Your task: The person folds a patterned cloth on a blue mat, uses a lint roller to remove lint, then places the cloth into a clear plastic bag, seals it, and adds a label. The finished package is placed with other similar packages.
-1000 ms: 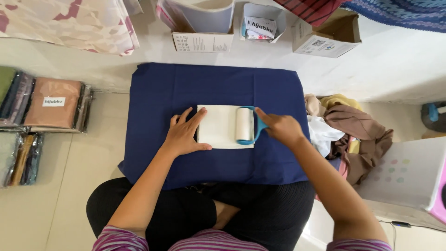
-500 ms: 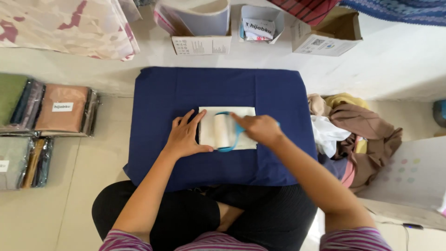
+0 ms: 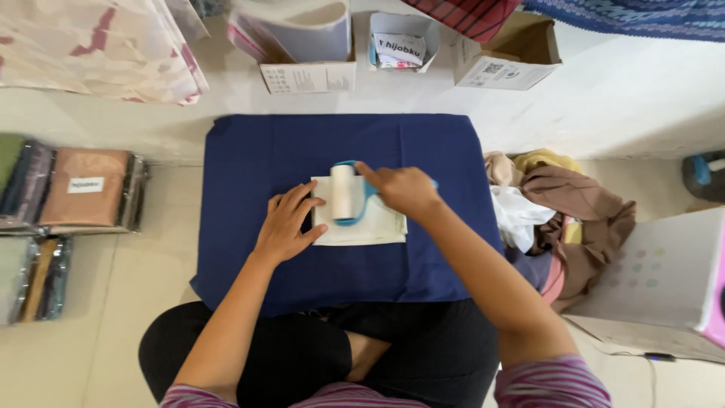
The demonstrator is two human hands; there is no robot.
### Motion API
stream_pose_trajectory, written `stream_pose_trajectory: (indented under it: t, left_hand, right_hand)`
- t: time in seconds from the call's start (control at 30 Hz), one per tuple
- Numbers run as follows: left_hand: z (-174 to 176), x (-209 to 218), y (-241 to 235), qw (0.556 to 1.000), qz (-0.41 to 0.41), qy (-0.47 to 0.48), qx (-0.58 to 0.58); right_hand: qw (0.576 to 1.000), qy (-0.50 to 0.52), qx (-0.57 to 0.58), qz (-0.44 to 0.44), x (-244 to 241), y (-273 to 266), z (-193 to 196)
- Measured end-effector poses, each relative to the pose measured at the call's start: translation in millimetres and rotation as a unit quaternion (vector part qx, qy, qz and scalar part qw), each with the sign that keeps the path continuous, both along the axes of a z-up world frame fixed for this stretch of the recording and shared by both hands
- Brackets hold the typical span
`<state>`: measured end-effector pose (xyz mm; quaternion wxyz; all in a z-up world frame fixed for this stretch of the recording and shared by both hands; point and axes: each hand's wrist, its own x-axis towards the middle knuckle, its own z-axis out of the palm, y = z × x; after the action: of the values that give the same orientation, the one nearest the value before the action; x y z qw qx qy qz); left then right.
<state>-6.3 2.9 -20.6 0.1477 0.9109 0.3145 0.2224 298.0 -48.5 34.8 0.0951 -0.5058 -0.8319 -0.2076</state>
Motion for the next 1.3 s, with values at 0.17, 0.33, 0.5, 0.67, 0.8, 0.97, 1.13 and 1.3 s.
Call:
stream_pose_trajectory:
  t: [0.17, 0.33, 0.5, 0.67, 0.8, 0.97, 1.13, 1.3]
  left_hand:
    - [-0.7, 1.1, 1.7, 0.999, 0.020, 0.030, 0.002]
    - [1.7, 5.5, -1.7, 0.999, 0.025, 0.041, -0.022]
    - [-5.2, 7.4, -3.0, 0.996, 0.038, 0.072, 0.035]
    - [-11.4, 8.9, -1.1, 0.997, 0.033, 0.063, 0.025]
    - [-18.6, 8.5, 0.4, 0.999, 0.034, 0.038, 0.009]
    - [-43.7, 13.4, 10.8, 0.997, 0.064, 0.015, 0.047]
    - [-44.3, 13.7, 12.1, 0.995, 0.083, 0.053, 0.017]
    - [-33.8, 13.0, 8.1, 0.995, 0.080, 0.061, 0.004]
  right_hand:
    - [0.999, 0.033, -0.023, 0.007, 3.3, 14.8, -12.5]
    - [0.998, 0.027, -0.046, -0.024, 66.6, -20.5, -13.5]
    - [0.986, 0.082, -0.034, -0.143, 84.0, -64.3, 6.7]
    - [0.922, 0.287, 0.032, -0.258, 99.7, -69.1, 67.6]
    - [0.834, 0.446, 0.052, -0.319, 106.7, -69.4, 163.3]
    - [0.760, 0.504, -0.019, -0.411, 140.1, -31.8, 205.3]
    - [0.757, 0.513, -0.086, -0.395, 134.2, 2.3, 224.0]
    - [0.749, 0.435, -0.219, -0.449, 141.1, 40.7, 229.2]
